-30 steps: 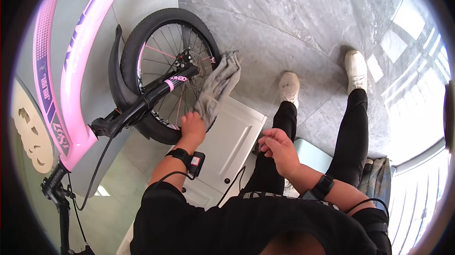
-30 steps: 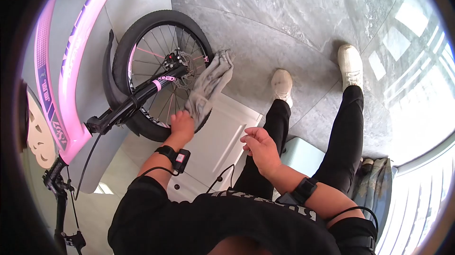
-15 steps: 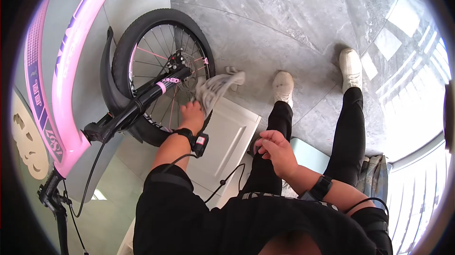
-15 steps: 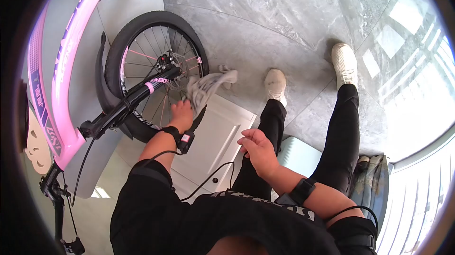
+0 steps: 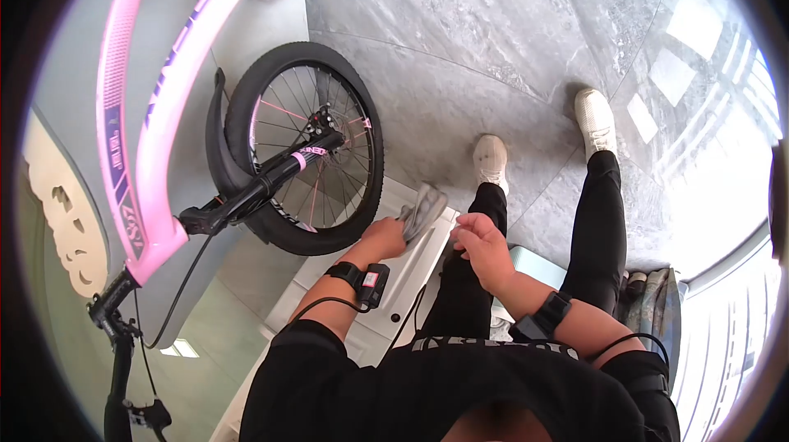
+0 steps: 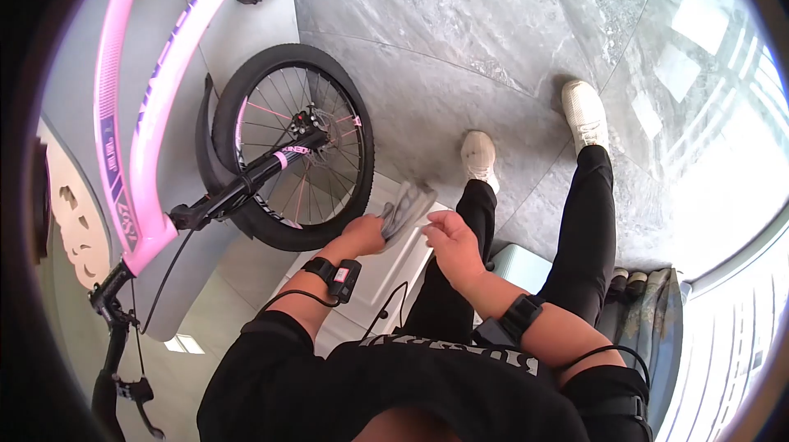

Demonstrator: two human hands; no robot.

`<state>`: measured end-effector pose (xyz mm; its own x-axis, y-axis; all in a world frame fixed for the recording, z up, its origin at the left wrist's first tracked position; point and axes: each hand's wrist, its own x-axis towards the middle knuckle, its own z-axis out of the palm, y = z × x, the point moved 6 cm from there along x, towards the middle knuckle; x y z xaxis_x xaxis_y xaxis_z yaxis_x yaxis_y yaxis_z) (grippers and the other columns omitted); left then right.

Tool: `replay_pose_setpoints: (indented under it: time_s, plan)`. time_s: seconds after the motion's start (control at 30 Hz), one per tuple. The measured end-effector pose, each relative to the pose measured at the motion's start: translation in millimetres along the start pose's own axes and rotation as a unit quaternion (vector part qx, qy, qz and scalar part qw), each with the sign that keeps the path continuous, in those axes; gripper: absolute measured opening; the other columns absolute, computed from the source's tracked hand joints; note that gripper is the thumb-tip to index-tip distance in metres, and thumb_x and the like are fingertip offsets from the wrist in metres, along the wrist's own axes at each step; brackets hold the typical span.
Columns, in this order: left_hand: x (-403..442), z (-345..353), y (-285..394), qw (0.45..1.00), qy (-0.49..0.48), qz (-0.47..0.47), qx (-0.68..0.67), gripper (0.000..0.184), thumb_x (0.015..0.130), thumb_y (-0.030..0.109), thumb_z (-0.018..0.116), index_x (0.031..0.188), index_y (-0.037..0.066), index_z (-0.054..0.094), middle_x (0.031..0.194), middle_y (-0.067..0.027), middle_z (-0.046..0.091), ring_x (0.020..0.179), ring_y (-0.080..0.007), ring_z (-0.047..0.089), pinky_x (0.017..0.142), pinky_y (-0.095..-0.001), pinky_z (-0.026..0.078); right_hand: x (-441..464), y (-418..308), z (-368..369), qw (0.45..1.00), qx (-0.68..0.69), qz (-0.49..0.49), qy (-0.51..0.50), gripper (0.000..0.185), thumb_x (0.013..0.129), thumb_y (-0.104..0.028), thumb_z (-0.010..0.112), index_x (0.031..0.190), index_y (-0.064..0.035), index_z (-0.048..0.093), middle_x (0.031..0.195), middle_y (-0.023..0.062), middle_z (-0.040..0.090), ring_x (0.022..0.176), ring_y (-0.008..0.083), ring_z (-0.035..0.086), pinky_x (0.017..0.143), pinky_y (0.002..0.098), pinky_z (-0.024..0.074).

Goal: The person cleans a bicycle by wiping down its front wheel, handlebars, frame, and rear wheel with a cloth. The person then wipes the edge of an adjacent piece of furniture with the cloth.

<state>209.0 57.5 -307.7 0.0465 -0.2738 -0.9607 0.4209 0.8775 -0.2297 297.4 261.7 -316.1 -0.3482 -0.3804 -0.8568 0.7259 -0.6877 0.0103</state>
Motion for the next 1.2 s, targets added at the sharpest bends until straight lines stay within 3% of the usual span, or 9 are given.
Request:
replay_pose_setpoints:
  time_s: [0.13,0.23,0.37,0.47,0.57,0.7,0.83,0.97,1.2]
  plan:
    - [-30.8,-49.3,47.7,0.989,0.066,0.113,-0.065,0.036,0.073,0.015,0.06,0.108,0.007,0.065,0.108,-0.0234,0.062,0.1,-0.0423,0.059,0.089,-0.0436,0.049,8.7,4.3,-36.3,0.966,-0.18,-0.134,0.129,0.045,0.09,-0.024,0.056,0.133,-0.011,0.047,0.112,0.0056,0.057,0.1,0.017,0.054,0.082,0.0287,0.0438]
    - [-89.6,-91.6,106.2,0.961,0.064,0.248,-0.107,0.041,0.071,0.016,0.061,0.111,0.006,0.063,0.11,-0.0219,0.061,0.101,-0.0407,0.058,0.094,-0.0408,0.046,-8.0,-26.3,-45.0,0.992,0.027,-0.009,0.125,0.06,0.095,-0.044,0.047,0.147,-0.0221,0.027,0.135,0.0048,0.047,0.116,0.0219,0.049,0.093,0.04,0.0423]
    - [-142.8,-90.7,161.3,0.894,0.025,0.404,-0.19,0.045,0.07,0.018,0.064,0.113,0.005,0.063,0.116,-0.0185,0.057,0.105,-0.034,0.057,0.096,-0.0374,0.044,-10.9,-54.9,-47.2,0.961,0.236,-0.143,0.024,0.063,0.096,-0.048,0.048,0.148,-0.0234,0.024,0.137,0.0069,0.046,0.12,0.0238,0.047,0.1,0.0394,0.0406]
    - [-186.5,-95.9,197.0,0.844,-0.054,0.413,-0.338,0.056,0.07,0.006,0.063,0.125,0.001,0.056,0.128,-0.0113,0.051,0.117,-0.0179,0.05,0.1,-0.0305,0.039,-31.6,-74.4,-63.4,0.962,0.242,-0.118,0.051,0.06,0.095,-0.049,0.051,0.145,-0.0206,0.033,0.131,0.0083,0.05,0.116,0.0246,0.05,0.097,0.0378,0.0443]
    - [-233.0,-115.8,221.5,0.794,-0.063,0.441,-0.415,0.054,0.071,0.005,0.062,0.124,0.0,0.055,0.126,-0.0111,0.053,0.113,-0.0215,0.053,0.102,-0.0303,0.037,-33.5,-88.2,-86.5,0.927,0.36,-0.078,-0.073,0.035,0.097,-0.032,0.053,0.12,-0.0071,0.058,0.101,0.0106,0.065,0.083,0.0242,0.064,0.078,0.0368,0.0533]
    - [-253.5,-134.6,230.8,0.825,0.157,0.449,-0.304,0.057,0.075,0.01,0.063,0.129,0.001,0.048,0.13,-0.0179,0.049,0.125,-0.0319,0.044,0.108,-0.0375,0.033,-78.6,-141.4,-120.3,0.929,0.326,-0.151,-0.083,0.036,0.093,-0.019,0.052,0.126,-0.0067,0.053,0.116,0.0125,0.063,0.104,0.0281,0.062,0.092,0.0419,0.0498]
    - [-276.9,-145.1,220.9,0.783,0.352,0.401,-0.322,0.06,0.079,0.017,0.067,0.133,0.001,0.045,0.129,-0.0222,0.048,0.125,-0.0364,0.042,0.107,-0.042,0.033,-148.1,-205.2,-137.5,0.931,0.285,-0.224,-0.037,0.041,0.089,-0.01,0.047,0.13,-0.0059,0.049,0.122,0.013,0.059,0.11,0.0299,0.059,0.096,0.0432,0.0477]
    - [-311.3,-143.4,210.8,0.857,0.257,0.388,-0.221,0.057,0.086,0.024,0.068,0.137,0.008,0.045,0.134,-0.0164,0.047,0.11,-0.0243,0.055,0.088,-0.037,0.05,-208.7,-237.2,-122.3,0.933,0.289,-0.206,-0.059,0.039,0.089,-0.013,0.048,0.127,-0.0063,0.051,0.117,0.0129,0.061,0.105,0.0298,0.061,0.092,0.0439,0.0504]
    - [-468.2,-171.8,192.9,0.81,0.096,0.501,-0.288,0.042,0.091,0.014,0.061,0.13,0.004,0.052,0.124,-0.0137,0.057,0.108,-0.0218,0.058,0.092,-0.036,0.048,-237.5,-267.2,-155.1,0.971,0.123,-0.203,0.013,0.04,0.088,-0.018,0.048,0.126,-0.0069,0.052,0.111,0.0113,0.063,0.092,0.0285,0.063,0.081,0.0415,0.0535]
